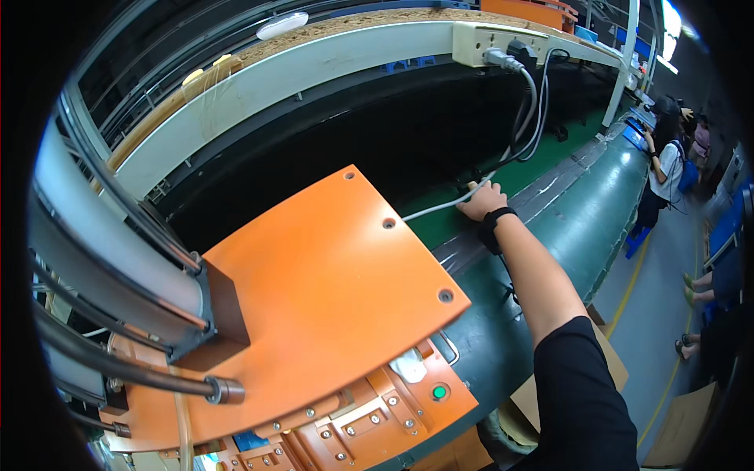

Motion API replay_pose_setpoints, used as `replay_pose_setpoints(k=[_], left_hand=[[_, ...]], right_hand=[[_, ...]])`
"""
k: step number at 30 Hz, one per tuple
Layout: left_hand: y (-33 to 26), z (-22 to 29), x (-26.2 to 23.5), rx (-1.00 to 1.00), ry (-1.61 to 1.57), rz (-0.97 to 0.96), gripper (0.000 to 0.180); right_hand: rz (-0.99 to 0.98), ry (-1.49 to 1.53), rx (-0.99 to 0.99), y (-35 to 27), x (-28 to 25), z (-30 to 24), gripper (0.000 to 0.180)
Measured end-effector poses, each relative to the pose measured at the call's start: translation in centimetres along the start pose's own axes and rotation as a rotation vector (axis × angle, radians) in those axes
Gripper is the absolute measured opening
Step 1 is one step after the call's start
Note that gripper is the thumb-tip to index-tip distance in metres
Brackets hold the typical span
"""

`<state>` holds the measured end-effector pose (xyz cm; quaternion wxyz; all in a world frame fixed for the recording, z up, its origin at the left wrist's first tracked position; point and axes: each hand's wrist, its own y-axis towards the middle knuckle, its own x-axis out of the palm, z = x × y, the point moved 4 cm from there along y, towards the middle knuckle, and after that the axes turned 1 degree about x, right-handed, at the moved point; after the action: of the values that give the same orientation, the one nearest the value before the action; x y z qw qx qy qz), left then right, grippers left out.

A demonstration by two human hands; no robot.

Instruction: Using a pneumatic press to secure electronic circuit boards into plastic housings on a factory assembly line.

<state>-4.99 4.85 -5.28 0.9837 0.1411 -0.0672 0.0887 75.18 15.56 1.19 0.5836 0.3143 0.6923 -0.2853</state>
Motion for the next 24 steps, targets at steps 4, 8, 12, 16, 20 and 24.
replay_pose_setpoints(k=[4,8,12,16,20,24], left_hand=[[-0.6,0.7,-0.7,-0.058,-0.214,-0.031,0.064],[-0.2,3.3,2.6,0.105,0.108,-0.087,0.063],[-0.4,1.0,0.8,-0.048,-0.212,0.170,0.067],[-0.2,1.7,2.6,-0.127,-0.263,0.077,0.072],[0.5,2.9,4.4,0.039,-0.180,0.128,0.071],[0.7,5.1,6.4,0.099,-0.155,0.001,0.078]], right_hand=[[-0.053,-0.061,0.089,2.3,0.3,-1.0,0.068],[-0.005,0.068,0.012,2.8,0.0,-0.9,0.055],[0.101,0.197,-0.110,1.4,-1.4,-0.6,0.050],[0.211,0.653,-0.131,-4.0,-3.6,2.3,0.058],[-0.107,1.288,0.066,-11.0,-3.1,7.6,0.053],[-0.597,2.056,0.134,-24.0,-4.6,9.1,0.037]])
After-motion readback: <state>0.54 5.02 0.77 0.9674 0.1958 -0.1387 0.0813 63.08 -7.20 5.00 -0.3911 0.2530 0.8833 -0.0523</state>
